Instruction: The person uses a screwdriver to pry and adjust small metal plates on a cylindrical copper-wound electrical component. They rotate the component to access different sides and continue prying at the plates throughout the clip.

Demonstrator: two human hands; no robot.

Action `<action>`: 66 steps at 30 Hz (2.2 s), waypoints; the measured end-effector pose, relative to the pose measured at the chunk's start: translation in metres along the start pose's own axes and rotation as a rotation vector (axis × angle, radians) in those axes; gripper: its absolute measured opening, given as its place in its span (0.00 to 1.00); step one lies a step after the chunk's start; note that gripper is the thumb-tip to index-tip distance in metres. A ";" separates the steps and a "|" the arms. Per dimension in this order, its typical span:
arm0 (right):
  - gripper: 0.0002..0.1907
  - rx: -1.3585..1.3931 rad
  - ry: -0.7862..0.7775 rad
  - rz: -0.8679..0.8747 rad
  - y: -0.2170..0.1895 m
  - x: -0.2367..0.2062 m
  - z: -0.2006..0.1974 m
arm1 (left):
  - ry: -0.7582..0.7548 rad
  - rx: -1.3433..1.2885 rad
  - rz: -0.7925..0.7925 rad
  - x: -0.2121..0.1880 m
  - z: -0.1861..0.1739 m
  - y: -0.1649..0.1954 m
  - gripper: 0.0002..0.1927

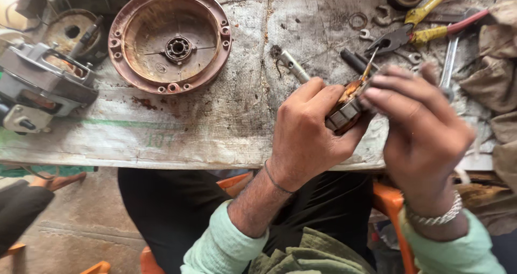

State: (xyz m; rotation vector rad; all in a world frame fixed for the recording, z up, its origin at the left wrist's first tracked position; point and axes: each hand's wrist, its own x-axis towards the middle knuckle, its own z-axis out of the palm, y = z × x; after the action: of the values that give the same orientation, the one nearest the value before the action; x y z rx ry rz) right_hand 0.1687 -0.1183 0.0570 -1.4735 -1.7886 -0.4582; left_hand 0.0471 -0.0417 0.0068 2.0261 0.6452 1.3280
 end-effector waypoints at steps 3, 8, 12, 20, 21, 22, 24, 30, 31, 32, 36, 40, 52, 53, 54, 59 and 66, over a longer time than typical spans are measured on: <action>0.10 0.044 -0.041 -0.026 -0.014 0.001 -0.003 | -0.021 -0.014 0.020 -0.001 0.000 -0.004 0.15; 0.11 0.056 -0.006 0.001 -0.007 -0.006 -0.001 | -0.009 -0.017 0.018 -0.001 0.001 -0.005 0.14; 0.11 0.115 0.014 0.005 0.003 -0.016 0.003 | 0.011 -0.030 0.007 -0.001 0.002 -0.005 0.14; 0.11 0.124 0.057 -0.037 0.010 -0.022 0.009 | 0.019 -0.020 0.027 -0.004 0.005 -0.006 0.14; 0.10 0.114 0.054 -0.038 0.011 -0.023 0.009 | 0.036 -0.016 0.033 -0.003 0.006 -0.006 0.14; 0.10 0.105 0.051 -0.040 0.012 -0.024 0.008 | 0.035 -0.023 0.039 -0.001 0.007 -0.008 0.14; 0.07 0.116 0.032 -0.060 0.009 -0.027 0.010 | 0.018 -0.027 0.037 -0.001 0.005 -0.010 0.14; 0.10 0.028 0.058 -0.094 0.007 -0.023 0.013 | 0.018 0.001 0.027 -0.001 0.007 -0.007 0.12; 0.11 0.026 0.057 -0.036 0.005 -0.022 0.012 | 0.019 0.003 0.007 -0.002 0.006 -0.006 0.13; 0.12 0.022 0.052 0.018 0.006 -0.019 0.009 | 0.024 -0.001 -0.014 -0.003 0.006 -0.004 0.13; 0.11 -0.016 0.030 -0.091 -0.002 -0.023 0.009 | -0.001 -0.012 0.035 0.001 0.003 -0.005 0.14; 0.14 0.043 0.052 0.139 0.026 -0.025 0.009 | 0.028 -0.013 -0.008 0.001 0.004 -0.003 0.14; 0.09 -0.098 -0.046 0.143 0.047 -0.032 -0.015 | 0.169 -0.146 -0.095 0.006 -0.042 -0.021 0.17; 0.09 -0.070 -0.108 0.129 0.048 -0.027 -0.012 | 0.186 -0.128 -0.085 0.005 -0.050 -0.018 0.17; 0.09 -0.039 -0.170 0.112 0.047 -0.024 -0.010 | 0.202 -0.109 -0.074 0.005 -0.055 -0.016 0.16; 0.10 0.181 -0.418 0.163 0.041 -0.021 -0.002 | 0.180 -0.029 -0.048 0.012 -0.061 -0.011 0.14; 0.12 0.135 -0.514 0.146 0.051 -0.019 -0.009 | 0.131 0.004 -0.035 0.012 -0.057 -0.009 0.14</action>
State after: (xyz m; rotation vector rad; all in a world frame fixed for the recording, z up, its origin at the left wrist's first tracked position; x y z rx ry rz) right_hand 0.2207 -0.1238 0.0394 -1.7143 -2.0281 0.1307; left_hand -0.0012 -0.0138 0.0250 1.9341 0.7396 1.4485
